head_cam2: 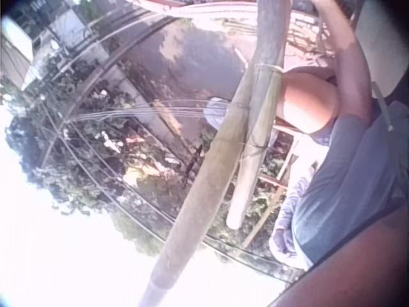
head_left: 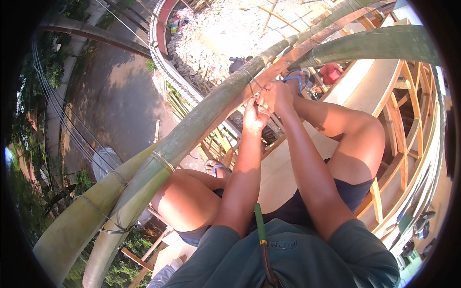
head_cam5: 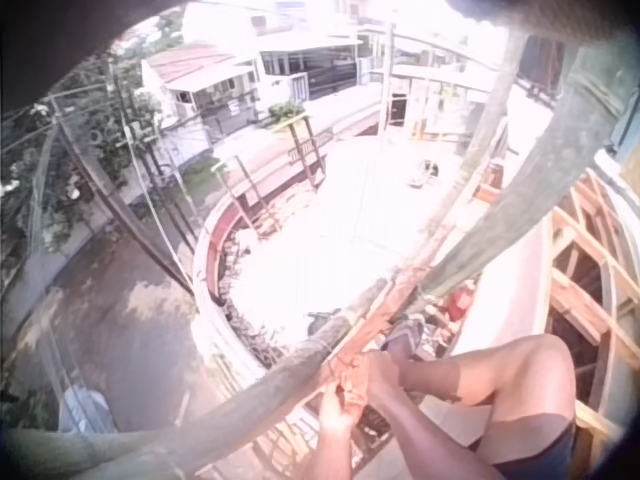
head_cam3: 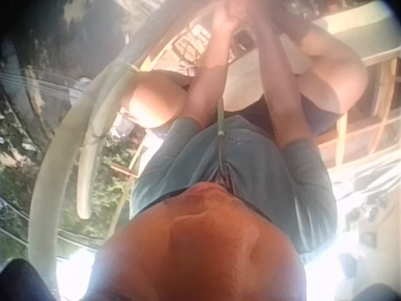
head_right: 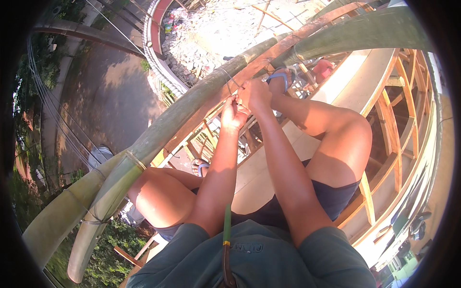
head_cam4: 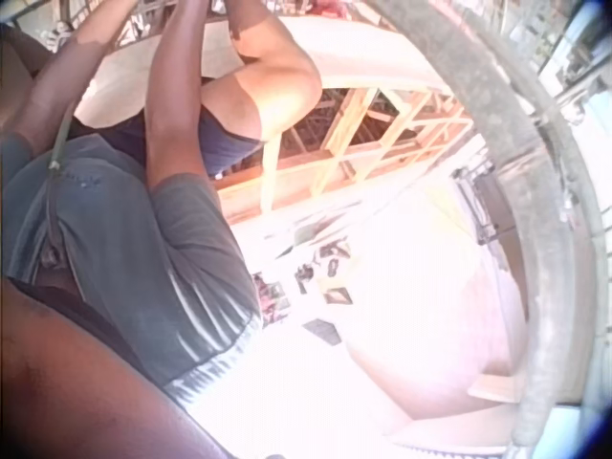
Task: The person secures bamboo poles to a wooden roof frame using wire and pliers while perched on scaffolding. After completing the tie, the person descends the scaffolding and walks across the roof, then picks up a bucket and scrapes debris into it.
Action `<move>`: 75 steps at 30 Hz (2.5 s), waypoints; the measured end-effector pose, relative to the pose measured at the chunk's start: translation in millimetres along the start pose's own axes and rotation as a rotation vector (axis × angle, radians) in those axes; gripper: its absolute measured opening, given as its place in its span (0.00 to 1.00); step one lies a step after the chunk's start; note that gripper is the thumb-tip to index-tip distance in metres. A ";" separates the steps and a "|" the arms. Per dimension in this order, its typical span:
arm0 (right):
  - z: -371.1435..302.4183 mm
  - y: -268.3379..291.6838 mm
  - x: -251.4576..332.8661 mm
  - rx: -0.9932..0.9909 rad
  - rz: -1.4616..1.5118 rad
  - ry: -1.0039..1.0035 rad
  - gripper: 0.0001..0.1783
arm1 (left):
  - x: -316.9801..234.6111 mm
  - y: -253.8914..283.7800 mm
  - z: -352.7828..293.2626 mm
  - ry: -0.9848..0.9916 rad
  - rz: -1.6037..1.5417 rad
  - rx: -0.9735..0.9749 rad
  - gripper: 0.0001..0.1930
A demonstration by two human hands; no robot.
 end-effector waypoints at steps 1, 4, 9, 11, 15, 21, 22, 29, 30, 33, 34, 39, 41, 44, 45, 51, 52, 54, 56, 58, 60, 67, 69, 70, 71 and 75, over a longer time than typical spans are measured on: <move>-4.2 2.0 1.8 -0.016 0.003 -0.006 0.10 | -3.9 2.5 2.2 0.010 0.018 0.006 0.08; -10.2 5.0 0.3 -0.060 0.044 -0.021 0.10 | -4.5 7.4 3.7 0.030 0.037 -0.033 0.09; -7.2 -8.5 15.8 -0.025 0.102 0.050 0.10 | -36.6 41.6 15.8 0.332 -0.305 0.436 0.08; 5.1 -14.5 -8.4 -0.043 0.136 0.101 0.11 | -17.1 34.9 -1.2 0.068 -0.181 0.214 0.08; 1.8 -12.1 -15.4 -0.013 0.160 0.130 0.13 | -7.0 3.9 -27.9 -0.136 -0.177 -0.011 0.09; -3.5 -12.6 -1.3 -0.055 0.175 0.026 0.16 | -37.9 38.5 -24.8 -0.125 0.036 0.187 0.08; -0.4 -6.7 -5.2 -0.075 0.193 0.045 0.17 | -41.3 43.5 -27.2 -0.192 0.244 0.109 0.10; -0.1 30.1 -1.5 0.007 0.189 0.170 0.25 | -86.1 64.9 -30.7 -0.732 0.912 -0.149 0.11; 0.0 27.2 -5.9 -0.022 0.194 0.178 0.25 | -79.2 59.6 -31.2 -0.741 0.942 -0.112 0.11; -3.0 21.9 -10.6 -0.191 0.214 0.243 0.24 | -61.9 49.9 -28.1 -0.701 0.871 -0.065 0.12; -5.3 23.0 -4.0 -0.155 0.268 0.272 0.23 | -62.1 51.1 -25.6 -0.709 0.830 -0.050 0.12; -6.8 36.3 -0.7 -0.060 0.292 0.257 0.20 | -74.8 68.2 -30.5 -0.754 1.099 -0.245 0.17; -7.5 32.5 0.1 0.030 0.331 0.232 0.18 | -92.2 75.8 -31.8 -0.962 1.269 -0.237 0.18; 2.8 19.5 -20.7 -0.157 0.354 0.283 0.17 | -94.3 69.7 -26.6 -0.875 1.560 -0.293 0.17; 5.3 14.0 -29.3 -0.269 0.355 0.320 0.16 | -94.0 62.3 -23.7 -0.870 1.719 -0.297 0.18; -19.2 1.9 -21.0 -0.074 0.299 0.301 0.15 | -93.7 54.1 -35.2 -0.819 1.827 -0.325 0.17; -24.0 -8.7 -21.3 -0.081 0.304 0.231 0.15 | -86.0 51.7 -35.0 -0.755 1.706 -0.306 0.17; -45.3 -29.6 1.7 -0.073 0.320 0.126 0.15 | -85.4 62.6 -37.0 -0.755 1.451 -0.262 0.19; -61.7 -33.4 17.3 -0.123 0.483 0.153 0.14 | -79.7 65.0 -35.7 -0.579 1.019 -0.109 0.18; -60.9 -47.1 12.9 -0.090 0.521 0.073 0.13 | -64.4 49.3 -42.7 -0.479 0.951 -0.120 0.17; -58.8 -58.8 10.5 -0.121 0.566 0.032 0.13 | -46.2 27.1 -53.7 -0.344 0.845 -0.168 0.16; -79.0 -83.4 36.2 -0.187 0.958 0.048 0.13 | -62.7 11.9 -62.8 -0.312 0.871 -0.359 0.14; -79.5 -87.5 35.7 -0.169 0.948 0.097 0.13 | -66.0 14.2 -63.8 -0.298 0.831 -0.340 0.14; -75.9 -95.0 25.4 -0.167 0.939 0.090 0.13 | -58.6 8.1 -67.4 -0.199 0.822 -0.318 0.15; -69.2 -104.5 25.4 -0.078 1.060 0.053 0.12 | -57.2 4.5 -68.1 -0.210 0.811 -0.328 0.15; -72.3 -95.0 23.1 -0.117 0.770 0.100 0.12 | -64.2 -2.2 -73.0 -0.139 0.910 -0.368 0.15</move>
Point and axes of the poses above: each hand's wrist, its own z-axis towards the middle knuckle, its own y-axis out of the back of the hand, x = y × z, the point moved 4 cm from there along z, towards the middle knuckle, and after that the axes turned 15 degrees about -z, right-handed, at the moved point
